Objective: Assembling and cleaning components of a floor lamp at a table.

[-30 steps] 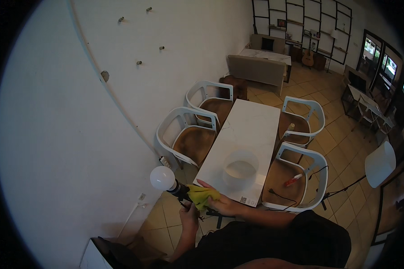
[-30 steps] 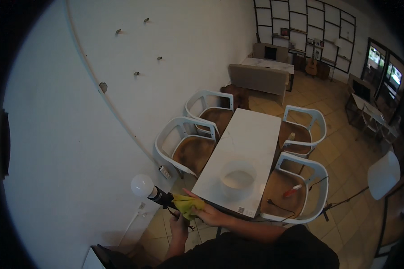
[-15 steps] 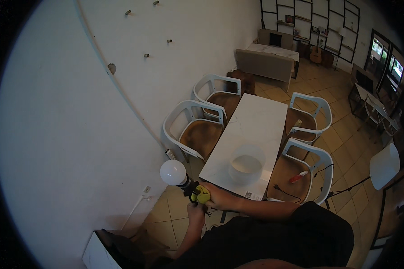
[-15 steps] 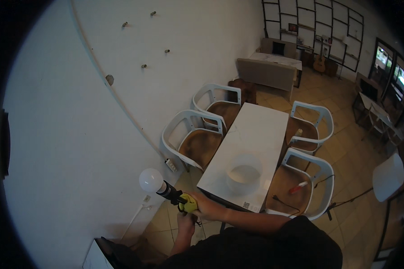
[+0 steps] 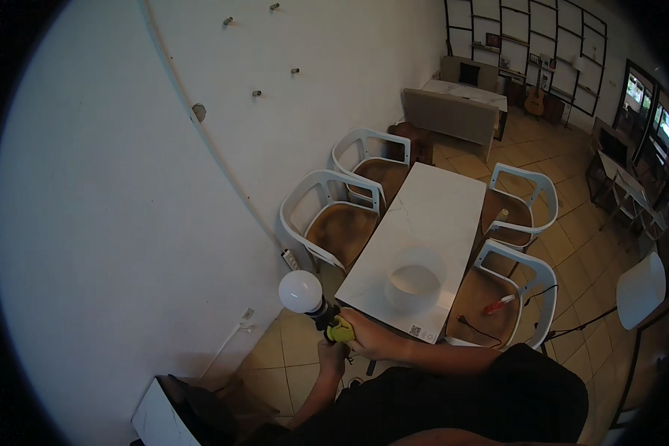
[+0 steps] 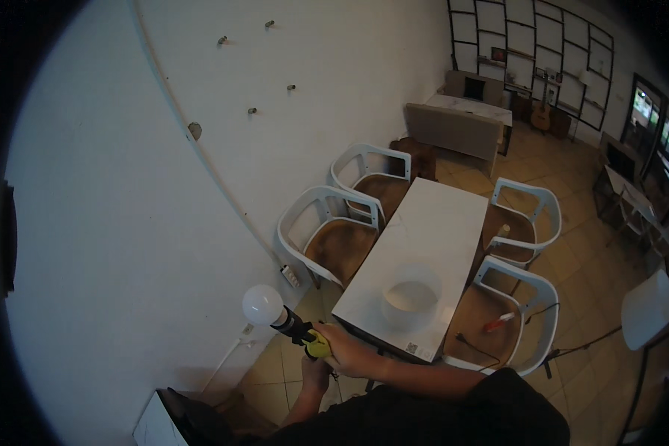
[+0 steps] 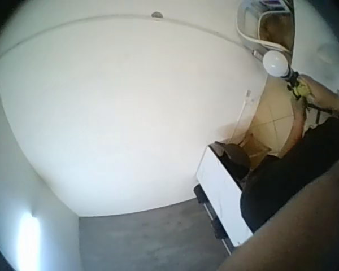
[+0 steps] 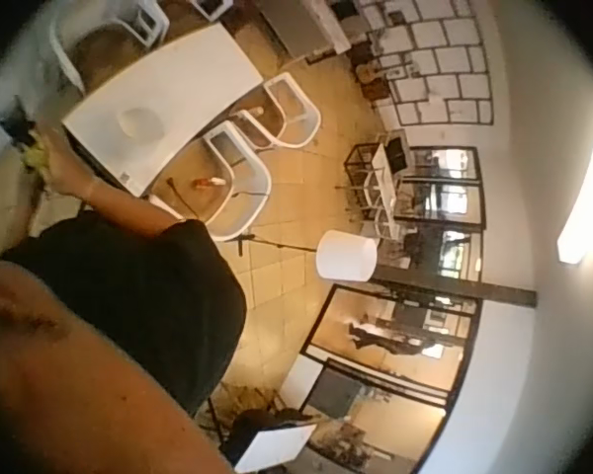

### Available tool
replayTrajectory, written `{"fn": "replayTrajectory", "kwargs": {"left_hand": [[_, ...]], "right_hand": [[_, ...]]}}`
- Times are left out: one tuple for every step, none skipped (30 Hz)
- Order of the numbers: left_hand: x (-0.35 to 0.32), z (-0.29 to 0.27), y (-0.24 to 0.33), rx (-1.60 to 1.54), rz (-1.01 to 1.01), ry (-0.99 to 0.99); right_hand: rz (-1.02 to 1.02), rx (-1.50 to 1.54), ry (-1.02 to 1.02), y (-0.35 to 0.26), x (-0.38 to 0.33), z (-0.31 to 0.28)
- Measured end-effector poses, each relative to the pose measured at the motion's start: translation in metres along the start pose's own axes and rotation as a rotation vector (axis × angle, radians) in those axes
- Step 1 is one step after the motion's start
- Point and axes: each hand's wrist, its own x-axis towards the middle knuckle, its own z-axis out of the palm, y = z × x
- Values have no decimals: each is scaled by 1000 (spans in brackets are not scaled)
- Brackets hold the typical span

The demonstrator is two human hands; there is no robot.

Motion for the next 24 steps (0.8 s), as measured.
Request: {"fn": "replayTrajectory", "kwargs": {"left_hand": [[-3,7,5,-4,-1,4],[-12,19,15,16,17,40],[-17,26,20,38,35,71],[-14,22,11,43,33,71],[-8,13,-2,55,-3,49],[-5,3,-13,66,-39,27],[-6,4,-11,70,-43,23],[-6,7,-4,54,-15,11],[-7,8,-1,39,13,-1],[-3,3,-5,121,-12,9],[-5,4,-6,115,-8,15],[-7,7,-7,116,42,17],[-11,9,-8,123,88,12],[-8,-4,-19,183,63,-79],[-6,-11,-32,182,68,-77],[-3,-17,-42,170,5,-77],[-1,-20,-51,156,-59,-78],[3,-25,-60,83,-78,-67],[3,-23,-57,79,-77,-64],[4,-21,-54,73,-82,-24],[5,-20,-52,68,-87,15],[8,-25,-56,64,-86,18],[7,-31,-64,59,-95,-8],[6,-36,-72,55,-102,-36]], "right_hand": [[1,0,-5,-14,3,-2],[-34,66,83,-36,5,-8],[-67,131,177,-48,6,-12],[-66,136,180,-45,7,-14],[-46,140,155,-40,8,-14],[-26,145,131,-33,8,-12],[-22,146,137,-18,6,-8],[57,103,86,-3,3,-3],[136,59,36,9,-1,3],[161,35,34,-1,1,3],[157,31,26,-15,6,1],[89,170,45,-30,14,-3],[25,310,71,-37,17,-6],[-5,295,154,-29,16,1],[-9,294,152,-20,15,3],[-49,233,135,-14,13,2],[-89,171,119,-7,11,1],[-92,170,117,6,8,5],[39,101,25,13,7,7],[168,31,-67,20,6,9],[167,29,-70,26,3,10],[101,48,-34,9,5,4],[37,68,0,-6,6,-1],[36,69,-8,-15,8,-4]]}}
